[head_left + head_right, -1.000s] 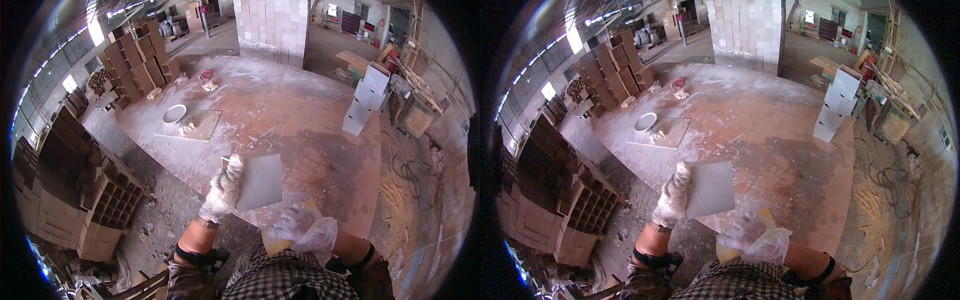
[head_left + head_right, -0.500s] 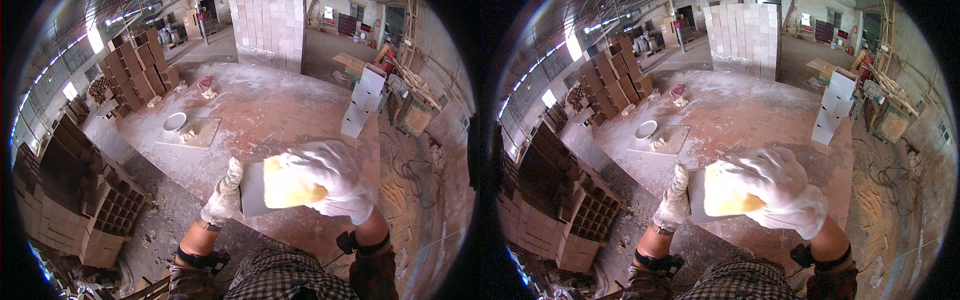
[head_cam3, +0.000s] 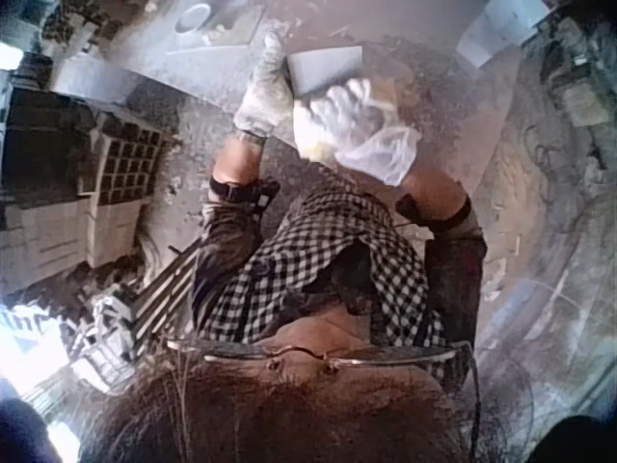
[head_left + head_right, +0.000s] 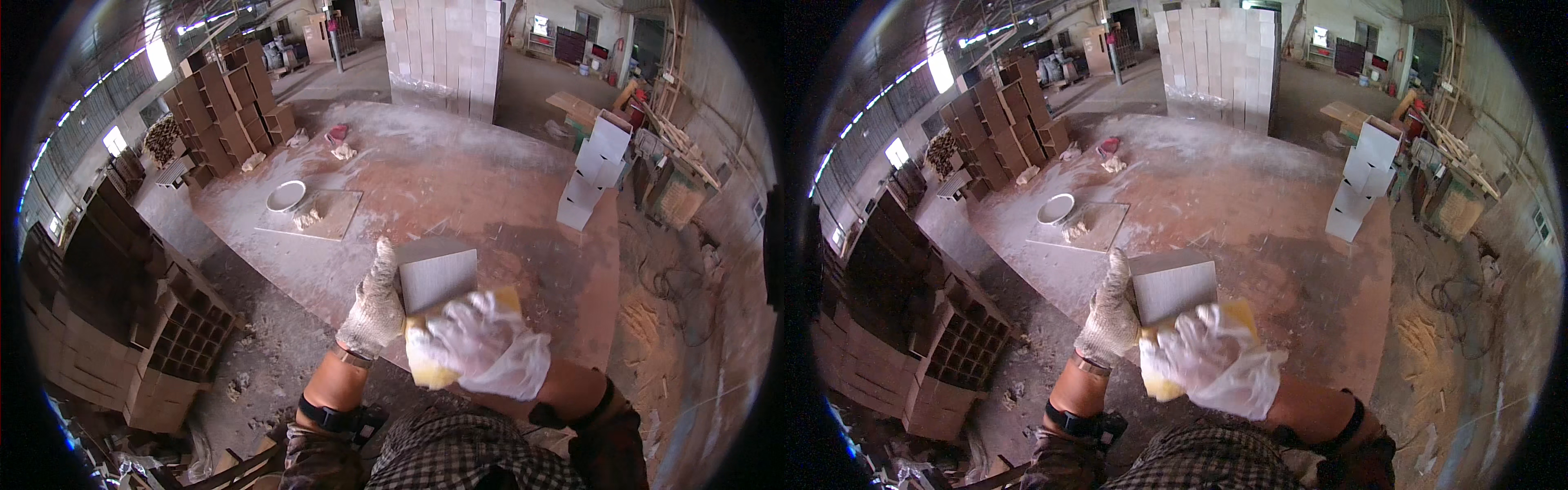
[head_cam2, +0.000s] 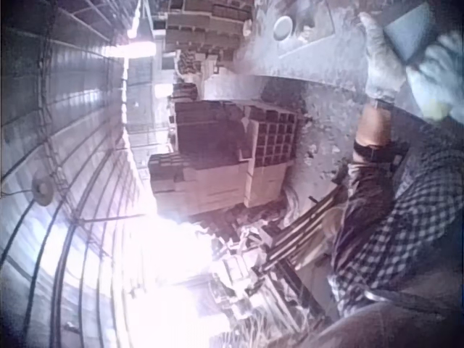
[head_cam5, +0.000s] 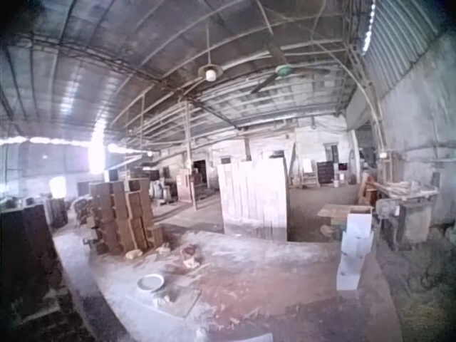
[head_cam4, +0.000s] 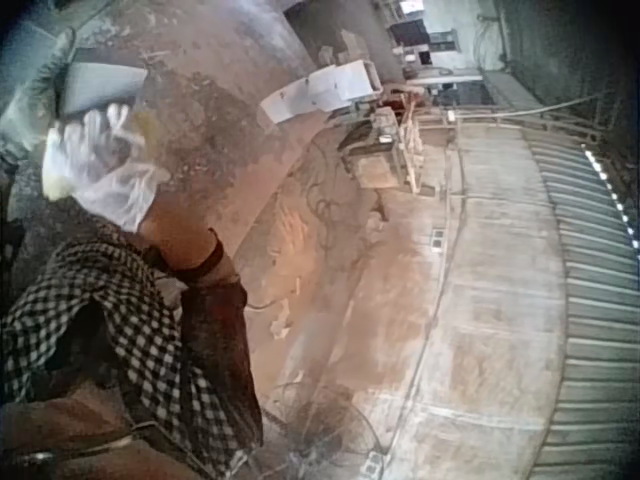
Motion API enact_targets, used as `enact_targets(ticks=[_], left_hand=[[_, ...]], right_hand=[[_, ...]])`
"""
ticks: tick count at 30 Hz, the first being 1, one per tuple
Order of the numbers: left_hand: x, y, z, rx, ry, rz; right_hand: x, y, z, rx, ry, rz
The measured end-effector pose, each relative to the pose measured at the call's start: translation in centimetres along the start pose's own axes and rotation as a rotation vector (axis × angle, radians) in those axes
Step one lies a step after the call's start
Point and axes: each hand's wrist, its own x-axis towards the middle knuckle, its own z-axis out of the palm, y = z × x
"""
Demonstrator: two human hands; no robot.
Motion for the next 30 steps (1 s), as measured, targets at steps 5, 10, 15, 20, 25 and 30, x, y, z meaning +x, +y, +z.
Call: enact_targets(ticks=[5, 10, 15, 20, 25, 30], left_hand=[[0.8, 0.9, -0.1, -0.012, 0.116, 0.025], [1.7, 1.7, -0.9, 0.017, 0.175, 0.069], [2.4, 2.0, -2.1, -0.14, 0.17, 0.079], [3.4, 1.7, -2.1, -0.161, 0.213, 0.007], [4.1, 1.2, 1.0, -0.023, 0.177, -0.061], [6.2, 0.1, 3.1, -0.089, -0.075, -0.221]], right_hand=[[-4.0, -1.4, 4.7, 0.169, -0.15, -0.014], [-6.8, 0.9, 3.2, 0.251, -0.451, 0.061], [-10.8, 2.4, 3.2, 0.275, -0.329, 0.272], [-10.7, 4.0, 0.2, 0.428, -0.213, 0.402], [-5.0, 7.8, -1.6, 0.06, 0.596, 0.224], [-1.1, 9.9, -5.5, 0.112, 0.31, 0.239]])
